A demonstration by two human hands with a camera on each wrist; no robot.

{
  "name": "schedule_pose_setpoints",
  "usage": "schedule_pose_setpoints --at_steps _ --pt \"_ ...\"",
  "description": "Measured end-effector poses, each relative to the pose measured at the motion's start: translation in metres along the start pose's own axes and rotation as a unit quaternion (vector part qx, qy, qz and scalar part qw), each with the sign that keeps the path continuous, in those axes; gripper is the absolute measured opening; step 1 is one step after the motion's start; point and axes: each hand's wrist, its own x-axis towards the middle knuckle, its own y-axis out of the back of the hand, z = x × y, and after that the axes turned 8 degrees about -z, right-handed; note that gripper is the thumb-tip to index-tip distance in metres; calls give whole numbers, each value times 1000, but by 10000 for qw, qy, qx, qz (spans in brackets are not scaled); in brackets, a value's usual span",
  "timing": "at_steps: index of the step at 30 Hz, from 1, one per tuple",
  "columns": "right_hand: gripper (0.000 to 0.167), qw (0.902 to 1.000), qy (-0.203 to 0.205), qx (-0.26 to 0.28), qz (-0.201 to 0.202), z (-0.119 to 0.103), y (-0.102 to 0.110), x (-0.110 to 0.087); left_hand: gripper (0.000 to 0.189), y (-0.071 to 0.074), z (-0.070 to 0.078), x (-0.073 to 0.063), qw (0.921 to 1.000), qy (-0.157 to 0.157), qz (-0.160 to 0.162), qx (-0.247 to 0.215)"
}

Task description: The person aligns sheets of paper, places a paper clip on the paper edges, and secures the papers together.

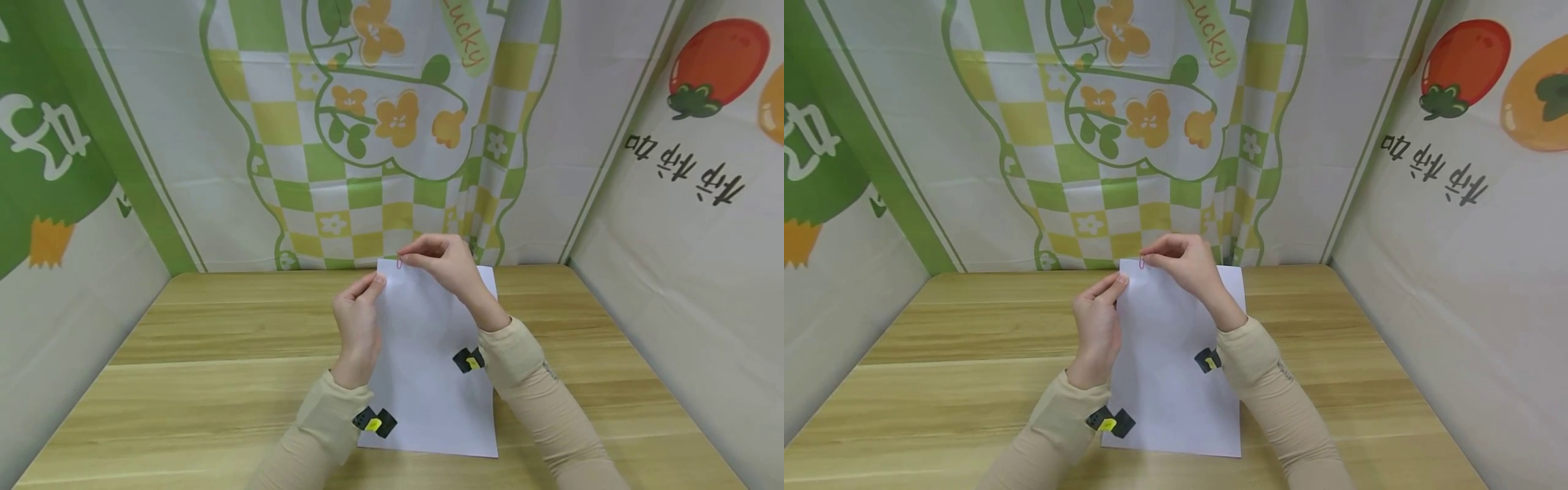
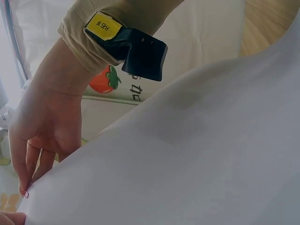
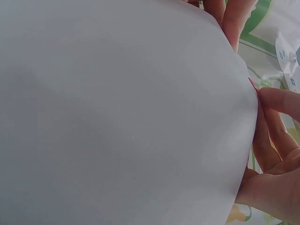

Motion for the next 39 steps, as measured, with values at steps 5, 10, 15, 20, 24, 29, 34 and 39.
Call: schedule_pose_setpoints --at_steps 5,10,15,20,24,29,34,39 --pt "14 10000 -69 41 -54 0 0 1 20 1 -1 0 10000 45 -11 -4" --pt "16 9999 -49 105 -79 5 1 2 20 1 -2 1 10000 -4 0 -16" --pt "16 9999 -6 55 -87 4 1 1 19 0 -2 0 10000 -20 17 -21" --pt "14 9999 58 -1 -131 3 2 0 20 1 -2 1 10000 17 34 3" --pt "15 9998 102 -108 -165 4 3 -1 20 1 -2 0 9999 61 7 92" --pt "16 9996 105 -186 -179 8 3 -2 20 2 -2 0 9999 40 -25 148" --pt "17 9996 69 -214 -159 8 3 -2 20 2 -3 0 9999 47 -28 145" --pt "19 9996 68 -212 -196 8 4 -2 20 1 -4 0 9999 52 -14 115"
